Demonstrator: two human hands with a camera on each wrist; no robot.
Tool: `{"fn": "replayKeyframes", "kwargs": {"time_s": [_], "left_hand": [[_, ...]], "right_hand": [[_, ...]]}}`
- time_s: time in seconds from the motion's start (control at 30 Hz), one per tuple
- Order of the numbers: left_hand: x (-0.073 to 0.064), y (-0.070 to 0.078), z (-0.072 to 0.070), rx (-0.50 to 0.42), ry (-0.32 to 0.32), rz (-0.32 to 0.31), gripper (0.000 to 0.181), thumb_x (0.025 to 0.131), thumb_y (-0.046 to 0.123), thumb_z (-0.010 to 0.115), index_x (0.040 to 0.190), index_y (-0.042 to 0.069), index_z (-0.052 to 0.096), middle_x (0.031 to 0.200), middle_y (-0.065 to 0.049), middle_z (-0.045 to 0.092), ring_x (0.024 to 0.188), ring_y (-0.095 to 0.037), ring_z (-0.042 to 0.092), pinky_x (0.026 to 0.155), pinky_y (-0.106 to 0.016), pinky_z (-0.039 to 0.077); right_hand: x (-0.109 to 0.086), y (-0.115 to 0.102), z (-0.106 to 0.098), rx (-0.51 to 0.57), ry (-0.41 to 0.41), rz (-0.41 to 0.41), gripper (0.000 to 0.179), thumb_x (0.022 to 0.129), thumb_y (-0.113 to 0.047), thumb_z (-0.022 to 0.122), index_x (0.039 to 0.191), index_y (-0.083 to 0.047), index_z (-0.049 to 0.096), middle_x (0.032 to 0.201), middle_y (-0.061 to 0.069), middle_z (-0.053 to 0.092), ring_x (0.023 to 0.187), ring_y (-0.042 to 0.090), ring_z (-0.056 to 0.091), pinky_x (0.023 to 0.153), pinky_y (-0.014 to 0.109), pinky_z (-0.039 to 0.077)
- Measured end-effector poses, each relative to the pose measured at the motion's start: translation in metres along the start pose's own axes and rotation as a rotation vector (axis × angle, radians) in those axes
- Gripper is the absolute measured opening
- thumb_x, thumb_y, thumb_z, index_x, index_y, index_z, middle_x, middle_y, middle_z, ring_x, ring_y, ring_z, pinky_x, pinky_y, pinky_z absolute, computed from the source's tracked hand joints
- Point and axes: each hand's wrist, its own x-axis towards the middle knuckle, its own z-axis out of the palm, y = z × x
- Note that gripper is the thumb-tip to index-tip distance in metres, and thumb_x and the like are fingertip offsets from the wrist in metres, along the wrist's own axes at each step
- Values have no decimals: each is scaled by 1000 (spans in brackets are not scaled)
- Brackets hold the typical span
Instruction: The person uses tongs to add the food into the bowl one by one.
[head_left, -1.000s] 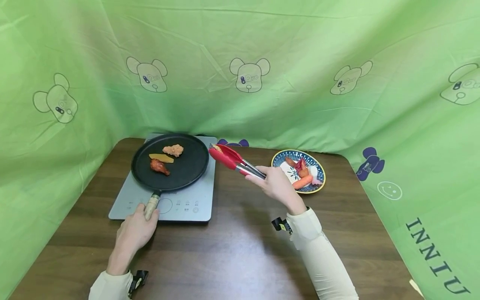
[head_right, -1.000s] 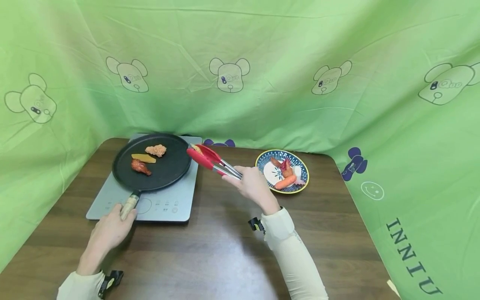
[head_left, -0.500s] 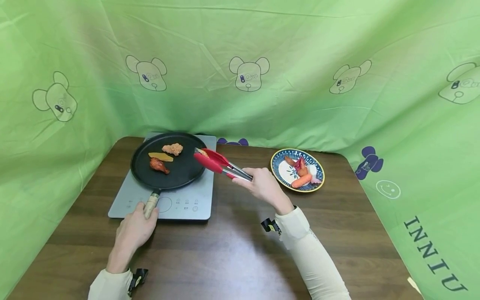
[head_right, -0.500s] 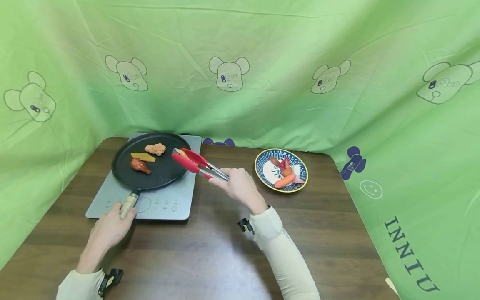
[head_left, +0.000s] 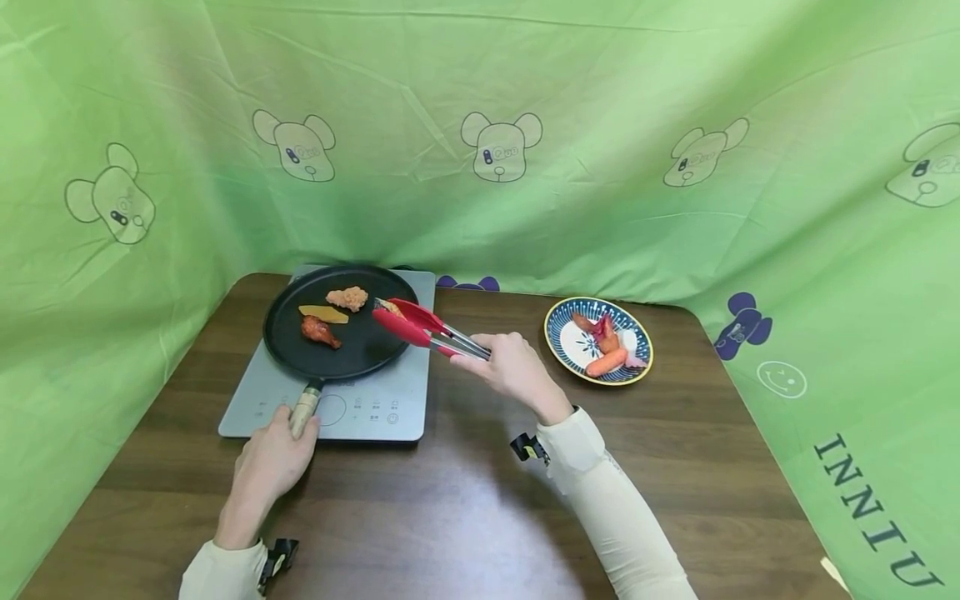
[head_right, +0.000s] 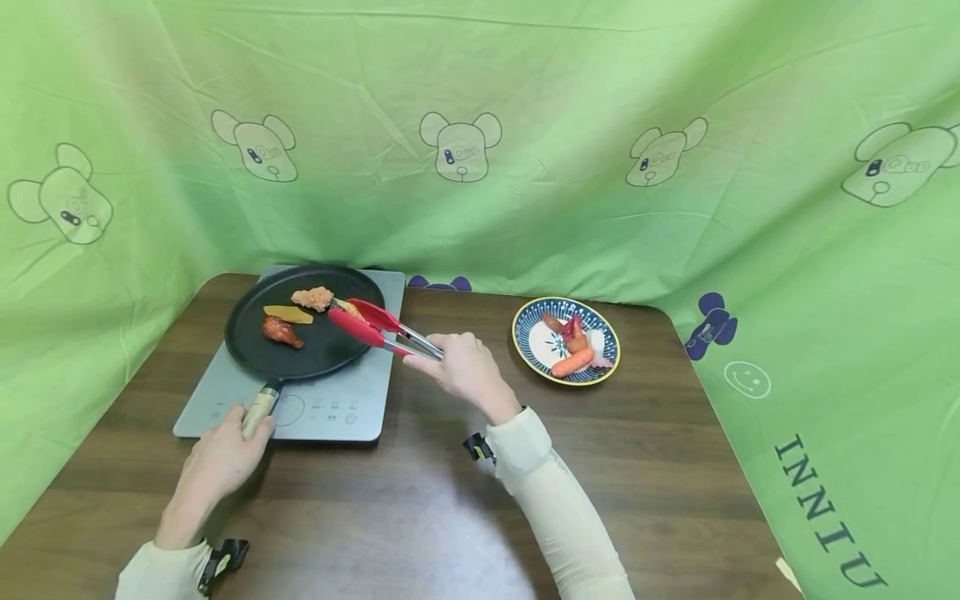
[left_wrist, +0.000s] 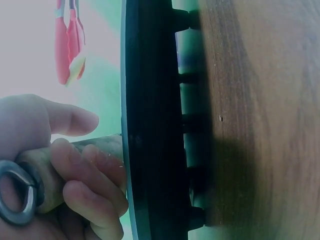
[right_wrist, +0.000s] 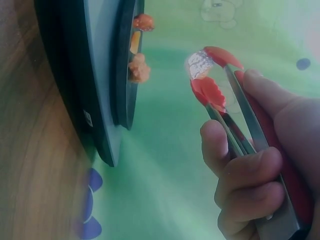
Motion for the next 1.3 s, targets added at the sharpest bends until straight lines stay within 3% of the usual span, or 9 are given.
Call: {"fn": "replayKeyframes", "kwargs": {"time_s": [0.33,0.7,0.93,1.3], "left_hand": [[-1,0,0,-8,7,0,55,96,48,38,117,-3,40,68,-12,45,52,-24,45,44,-36,33],[0,-1,1,-8,13,5,59,96,49,39,121,-4,39,68,-12,46,52,-24,45,44,-36,34],[-1,-2,2,-5,16,7,57,96,50,39,115,-3,41,67,-12,45,51,-24,44,44,-36,33],[0,0,2,-11,16,5,56,96,49,39,116,-3,41,67,-11,44,51,-24,44,43,-36,34]], "right_hand": [[12,-6,2,-34,-17,13,29,85,-51,64,91,-23,67,65,-3,54,53,13,46,45,29,37],[26,0,11,-47,-11,15,39,84,-55,62,102,-20,70,69,-4,58,56,13,49,50,30,39],[33,0,18,-71,-47,45,45,85,-55,62,109,-18,69,72,-2,58,59,15,52,52,31,40],[45,-2,22,-50,-64,75,49,85,-58,59,110,-17,69,66,-1,53,59,14,49,52,30,39]]}}
